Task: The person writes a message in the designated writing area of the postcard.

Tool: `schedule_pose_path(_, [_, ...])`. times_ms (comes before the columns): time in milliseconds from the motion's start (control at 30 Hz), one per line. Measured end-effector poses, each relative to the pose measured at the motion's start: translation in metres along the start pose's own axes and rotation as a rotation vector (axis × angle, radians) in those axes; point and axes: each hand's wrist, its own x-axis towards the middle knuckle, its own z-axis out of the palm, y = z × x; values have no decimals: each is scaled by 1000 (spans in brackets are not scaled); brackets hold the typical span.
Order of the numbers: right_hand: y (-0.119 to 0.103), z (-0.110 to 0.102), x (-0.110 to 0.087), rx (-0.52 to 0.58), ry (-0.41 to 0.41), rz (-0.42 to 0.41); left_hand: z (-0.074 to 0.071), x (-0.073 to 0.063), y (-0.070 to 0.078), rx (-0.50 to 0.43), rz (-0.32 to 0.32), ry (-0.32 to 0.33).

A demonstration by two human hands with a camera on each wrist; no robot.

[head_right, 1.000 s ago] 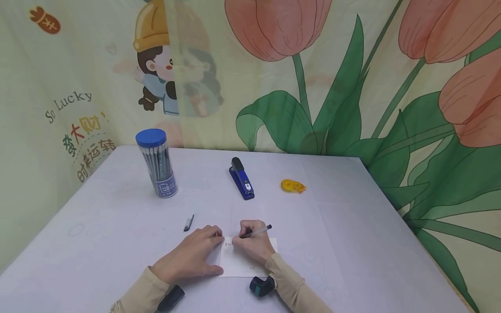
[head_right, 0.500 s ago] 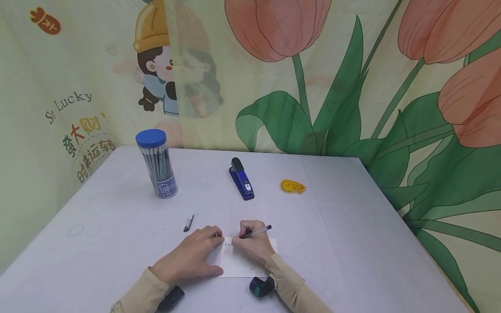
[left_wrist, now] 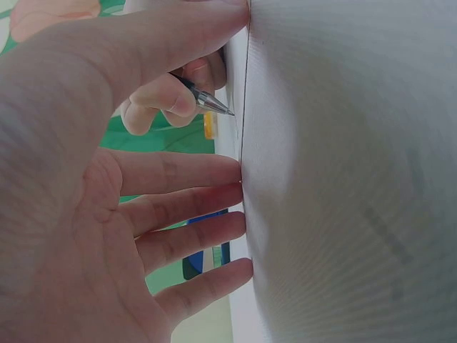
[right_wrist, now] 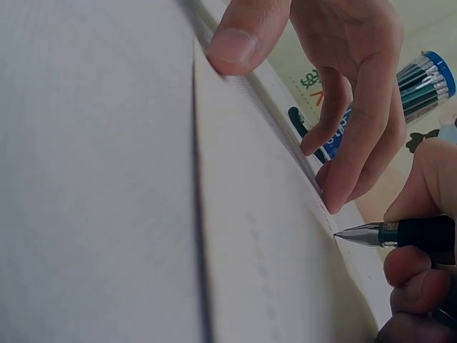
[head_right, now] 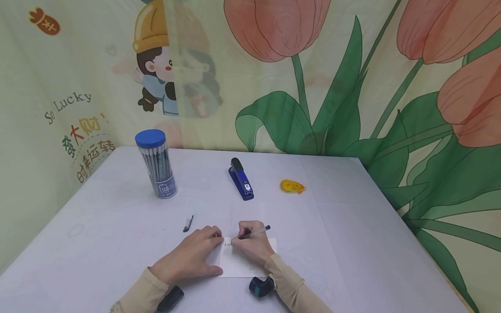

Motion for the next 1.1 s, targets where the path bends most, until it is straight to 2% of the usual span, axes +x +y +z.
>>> schedule_pose_path(567, [1, -1, 0, 3, -13, -22, 1, 1, -1, 8, 4, -1])
schedule_pose_path(1100, [1, 0, 0, 7, -5, 22, 0, 1, 0, -3, -15, -20])
